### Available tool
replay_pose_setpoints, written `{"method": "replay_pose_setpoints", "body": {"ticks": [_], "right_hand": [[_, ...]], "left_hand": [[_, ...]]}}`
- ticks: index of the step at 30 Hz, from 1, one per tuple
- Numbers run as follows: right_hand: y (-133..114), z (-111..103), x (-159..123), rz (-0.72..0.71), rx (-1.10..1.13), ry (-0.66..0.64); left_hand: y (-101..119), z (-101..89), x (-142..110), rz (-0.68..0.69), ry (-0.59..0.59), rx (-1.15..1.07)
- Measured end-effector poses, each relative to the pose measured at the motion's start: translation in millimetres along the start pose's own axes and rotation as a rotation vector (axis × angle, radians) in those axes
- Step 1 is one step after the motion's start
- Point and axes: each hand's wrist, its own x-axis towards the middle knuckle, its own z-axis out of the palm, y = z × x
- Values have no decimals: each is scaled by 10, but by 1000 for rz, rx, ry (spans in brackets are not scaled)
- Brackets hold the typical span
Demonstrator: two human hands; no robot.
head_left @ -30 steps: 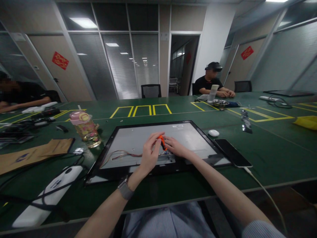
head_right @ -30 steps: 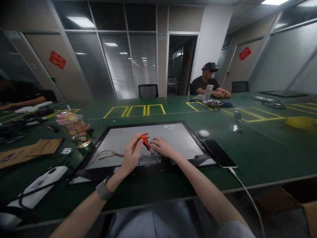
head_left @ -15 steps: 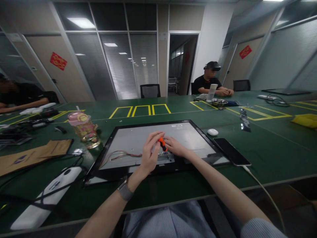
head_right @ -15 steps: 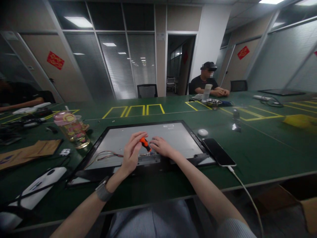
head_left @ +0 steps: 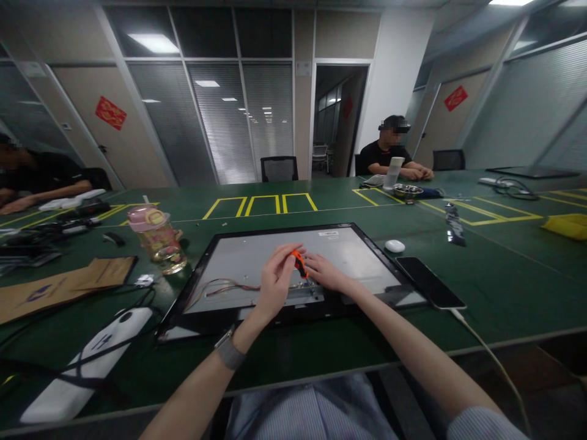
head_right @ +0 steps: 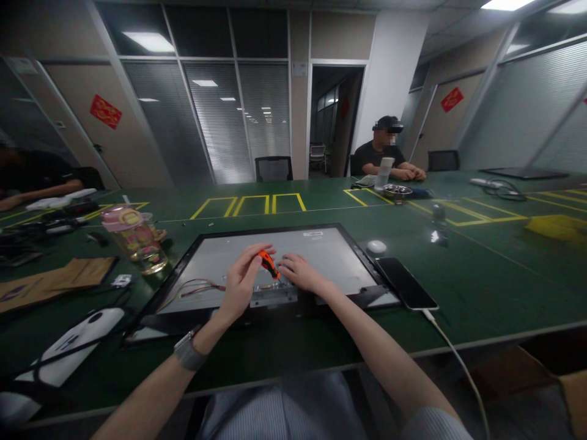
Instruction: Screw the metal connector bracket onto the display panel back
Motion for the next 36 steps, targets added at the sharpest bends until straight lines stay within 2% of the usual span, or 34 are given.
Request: {"method": "replay_pose_setpoints", "body": {"ticks": [2,7,10,15,17,22,26,30,36], "right_hand": [[-3,1,-4,9,2,-1],[0,8,-16,61,10,14],[3,12,-9,49,6,2],[-6,7,-1,39,-2,-12],[-8,3,-5,52,-3,-5],[-7,0,-16,42,9,16],[0,11,-9,55,-8,5],[22,27,4,26,-5,1],[30,32,-6,44,3,11]], "left_hand": [[-12,4,10,-42,13,-54],[-53,-7,33,-8,116,50],[-32,-21,31,10,72,70],[-14,-5,5,-19,-42,-32],[-36,4,-4,12,-21,6],[-55,-3,-30,173,135,287],[-7,-17,-52,212,84,278],[-2,-6,-52,188,21,203],[-39,4,-43,240,116,315]]}}
